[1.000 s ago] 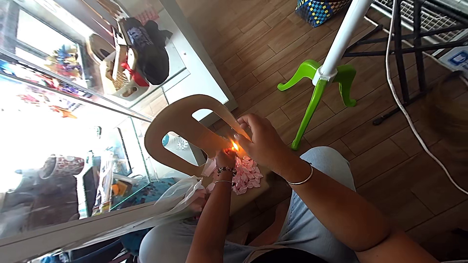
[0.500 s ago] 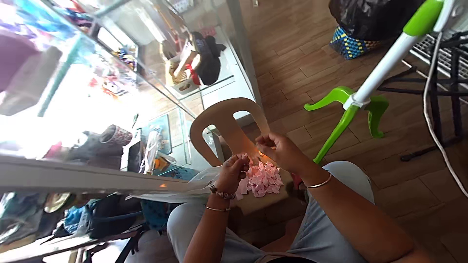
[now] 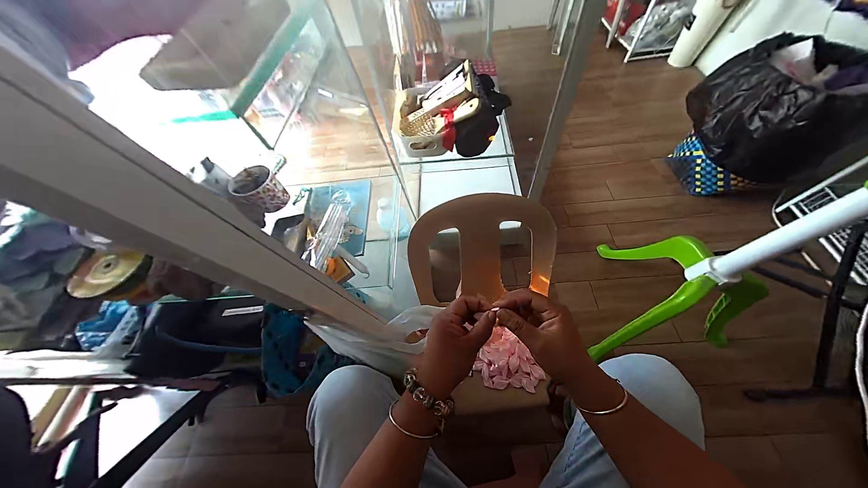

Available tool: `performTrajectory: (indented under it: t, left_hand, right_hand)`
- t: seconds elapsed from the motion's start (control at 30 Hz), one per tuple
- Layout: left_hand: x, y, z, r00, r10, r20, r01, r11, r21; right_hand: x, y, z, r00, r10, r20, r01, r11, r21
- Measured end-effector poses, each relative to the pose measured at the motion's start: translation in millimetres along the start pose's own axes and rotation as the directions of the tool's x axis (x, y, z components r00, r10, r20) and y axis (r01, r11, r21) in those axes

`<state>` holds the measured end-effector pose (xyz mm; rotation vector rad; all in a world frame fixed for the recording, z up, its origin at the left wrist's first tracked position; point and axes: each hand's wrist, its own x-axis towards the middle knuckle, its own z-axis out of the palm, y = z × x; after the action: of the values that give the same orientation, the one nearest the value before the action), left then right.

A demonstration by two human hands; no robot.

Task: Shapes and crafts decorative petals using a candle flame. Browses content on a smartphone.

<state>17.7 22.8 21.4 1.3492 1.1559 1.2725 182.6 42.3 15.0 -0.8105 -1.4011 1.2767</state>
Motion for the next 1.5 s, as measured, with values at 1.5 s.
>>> performTrajectory:
  t: [1.5]
  left_hand:
    - [-5.1, 4.4, 3.6, 0.97, -0.212, 0.115, 0.23, 0.959, -0.167]
  right_hand:
    - [-13.6, 10.9, -23.4, 0.991, -0.129, 0.035, 0.134, 0.955, -0.263]
